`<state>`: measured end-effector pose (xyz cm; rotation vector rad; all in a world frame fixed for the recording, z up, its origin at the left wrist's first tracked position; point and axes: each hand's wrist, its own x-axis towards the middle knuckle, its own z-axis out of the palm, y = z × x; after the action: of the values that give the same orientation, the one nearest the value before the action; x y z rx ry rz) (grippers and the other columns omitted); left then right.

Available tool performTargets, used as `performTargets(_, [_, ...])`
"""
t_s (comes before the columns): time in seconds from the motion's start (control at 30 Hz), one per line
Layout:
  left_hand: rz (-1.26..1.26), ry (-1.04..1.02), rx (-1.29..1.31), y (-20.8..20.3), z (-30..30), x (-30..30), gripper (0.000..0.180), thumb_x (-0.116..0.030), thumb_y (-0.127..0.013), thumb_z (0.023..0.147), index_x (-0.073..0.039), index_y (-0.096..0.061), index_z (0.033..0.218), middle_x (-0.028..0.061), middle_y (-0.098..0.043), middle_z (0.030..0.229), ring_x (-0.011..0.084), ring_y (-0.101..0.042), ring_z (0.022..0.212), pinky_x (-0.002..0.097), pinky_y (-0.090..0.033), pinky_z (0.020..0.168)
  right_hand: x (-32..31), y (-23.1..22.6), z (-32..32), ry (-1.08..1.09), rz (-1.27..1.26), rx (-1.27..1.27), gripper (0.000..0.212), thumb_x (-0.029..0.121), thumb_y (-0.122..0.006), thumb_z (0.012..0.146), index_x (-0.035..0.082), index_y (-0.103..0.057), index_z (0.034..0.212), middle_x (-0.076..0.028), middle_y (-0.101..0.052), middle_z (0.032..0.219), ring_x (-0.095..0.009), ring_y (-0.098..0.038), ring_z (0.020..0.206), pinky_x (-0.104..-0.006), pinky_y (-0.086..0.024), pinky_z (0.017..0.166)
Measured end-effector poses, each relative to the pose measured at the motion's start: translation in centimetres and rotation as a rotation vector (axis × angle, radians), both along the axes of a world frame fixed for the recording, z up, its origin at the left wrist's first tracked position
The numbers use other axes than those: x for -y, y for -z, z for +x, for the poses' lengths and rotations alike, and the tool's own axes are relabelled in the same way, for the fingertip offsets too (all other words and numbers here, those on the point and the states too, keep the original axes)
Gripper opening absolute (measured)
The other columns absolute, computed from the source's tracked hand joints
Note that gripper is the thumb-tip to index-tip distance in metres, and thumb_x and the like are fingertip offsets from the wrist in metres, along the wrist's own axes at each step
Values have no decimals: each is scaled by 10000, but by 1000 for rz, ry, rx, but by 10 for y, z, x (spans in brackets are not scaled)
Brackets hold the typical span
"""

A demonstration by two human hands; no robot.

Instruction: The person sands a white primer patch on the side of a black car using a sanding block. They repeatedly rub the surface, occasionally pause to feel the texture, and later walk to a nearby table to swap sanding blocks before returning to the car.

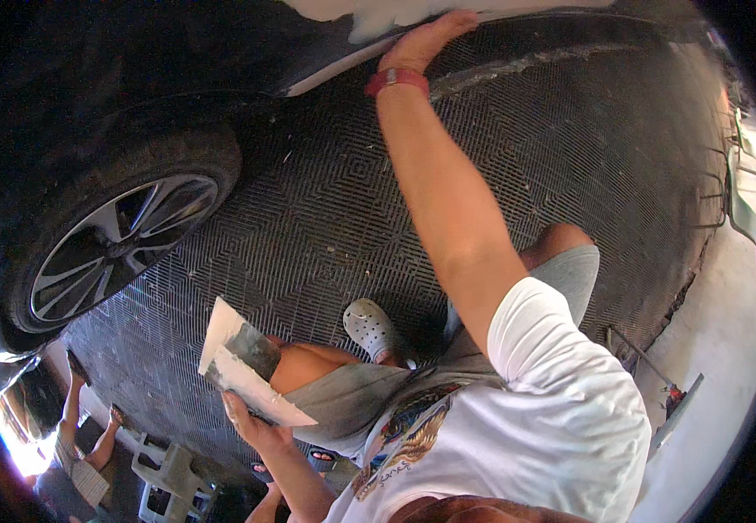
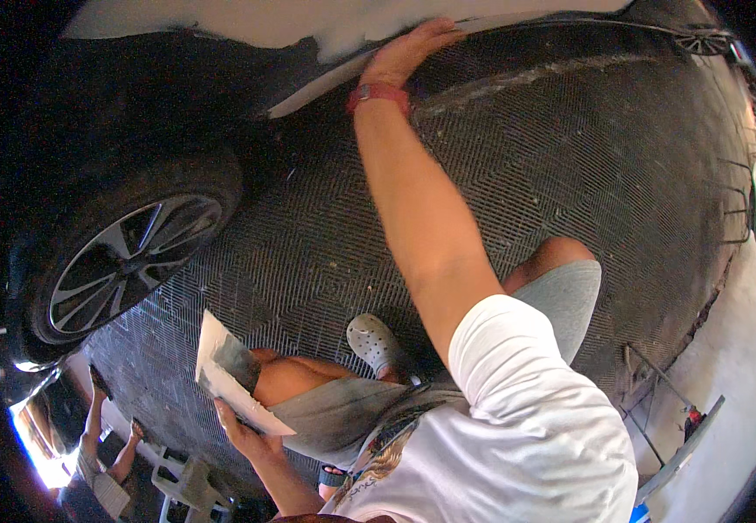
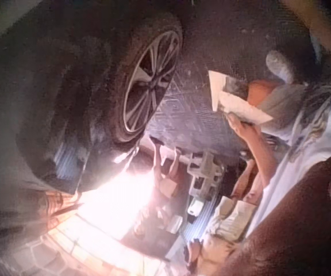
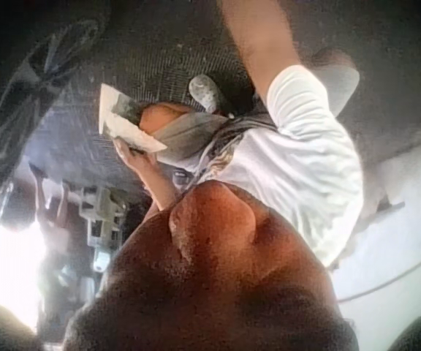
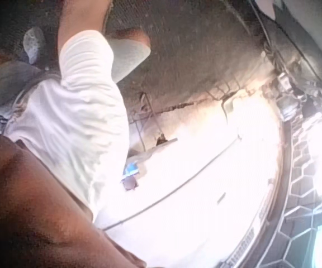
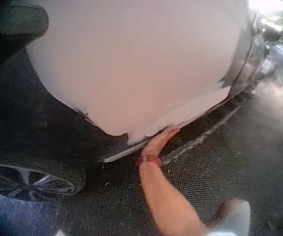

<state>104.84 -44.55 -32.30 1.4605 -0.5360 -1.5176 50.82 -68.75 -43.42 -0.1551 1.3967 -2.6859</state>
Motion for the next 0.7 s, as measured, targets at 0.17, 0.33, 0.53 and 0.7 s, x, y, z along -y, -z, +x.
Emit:
performTargets(0.17, [67,97,-128,4,-39,39,540,-334,-595,1037,-54,-463,1480,116,-589,1387,273,-608,1226,445,-524,1009,-54,-37,91,-231,230,52,1015,803,-258,969,116,49,1649,-116,23,1728,-314,-50,1585,-494,-83,1265])
performTargets(0.33, [107,326,-348,21,-145,85,456,-301,-646,1010,-49,-566,1382,95,-655,1274,250,-667,1091,398,-567,914,-177,-50,171,-1017,-51,421,921,661,-497,987,104,-161,1638,-163,-261,1669,-304,-335,1505,-476,-252,1243])
performTargets(0.53, [171,729,-475,-1,-258,75,501,-318,-642,1018,-46,-538,1425,85,-620,1371,240,-606,1243,408,-493,1056,-236,-108,128,-724,-60,500,379,158,-580,1028,21,-562,1381,-155,-640,1369,-257,-634,1230,-412,-522,1044])
performTargets(0.7, [-191,762,-92,-10,-307,81,504,-380,-516,1084,-30,-487,1445,136,-590,1370,245,-568,1258,374,-462,1047,-297,-156,50,-363,699,-400,505,18,-616,899,79,-566,1398,-112,-639,1338,-302,-635,1178,-416,-501,1035])
